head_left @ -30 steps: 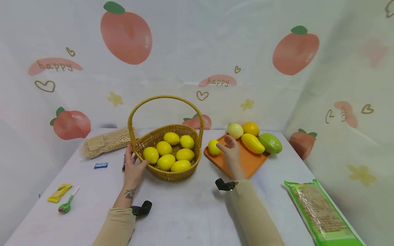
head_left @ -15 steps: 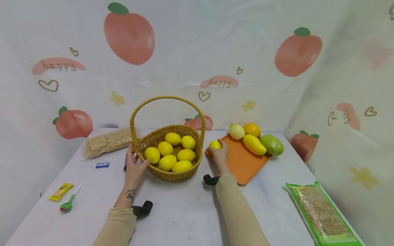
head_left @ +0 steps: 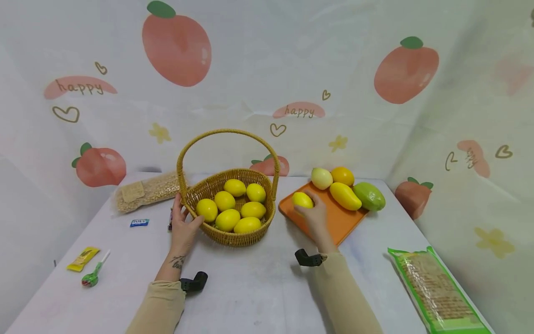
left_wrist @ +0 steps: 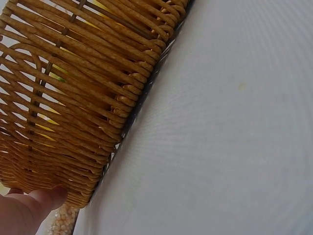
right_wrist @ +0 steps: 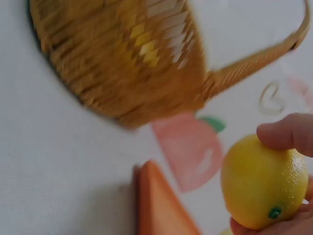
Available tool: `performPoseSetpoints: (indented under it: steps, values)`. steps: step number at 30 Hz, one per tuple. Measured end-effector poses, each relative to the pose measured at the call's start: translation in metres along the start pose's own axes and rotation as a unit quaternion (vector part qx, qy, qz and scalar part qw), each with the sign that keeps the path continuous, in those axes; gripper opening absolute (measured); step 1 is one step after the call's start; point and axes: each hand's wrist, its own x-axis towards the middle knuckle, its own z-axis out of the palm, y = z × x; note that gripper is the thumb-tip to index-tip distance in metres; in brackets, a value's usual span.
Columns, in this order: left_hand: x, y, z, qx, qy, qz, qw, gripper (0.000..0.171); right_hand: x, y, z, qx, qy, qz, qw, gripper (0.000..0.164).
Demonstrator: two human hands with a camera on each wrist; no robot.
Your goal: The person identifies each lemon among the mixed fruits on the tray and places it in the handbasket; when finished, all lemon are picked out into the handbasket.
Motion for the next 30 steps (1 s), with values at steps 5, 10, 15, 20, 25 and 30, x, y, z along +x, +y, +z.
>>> performPoseSetpoints:
  steps: [5, 10, 15, 20, 25, 30]
  values:
    - [0.0, -0.001, 0.001, 0.003, -0.001, 0.0, 1.0, 0.09, -0.027, -0.022, -0.01, 0.019, -0.083, -0.004, 0.996, 0.062]
    - [0.0, -0.001, 0.0, 0.004, -0.002, -0.004, 1.0, 0.09, -0.04, -0.036, 0.0, 0.063, -0.214, -0.035, 0.974, 0.062]
    - [-0.001, -0.002, 0.002, 0.002, -0.005, -0.007, 1.0, 0.091, -0.038, -0.058, 0.031, 0.055, -0.282, -0.056, 0.956, 0.061]
    - [-0.001, -0.002, 0.003, -0.002, -0.003, -0.002, 1.0, 0.09, -0.022, -0.086, 0.071, 0.039, -0.305, -0.076, 0.948, 0.062]
    - [0.0, 0.0, 0.001, 0.003, -0.003, 0.001, 1.0, 0.089, 0.004, -0.102, 0.109, 0.055, -0.328, -0.085, 0.939, 0.06]
    - [0.0, 0.001, -0.001, 0.018, -0.002, -0.011, 0.9998, 0.09, 0.023, -0.099, 0.123, 0.03, -0.326, -0.057, 0.943, 0.059]
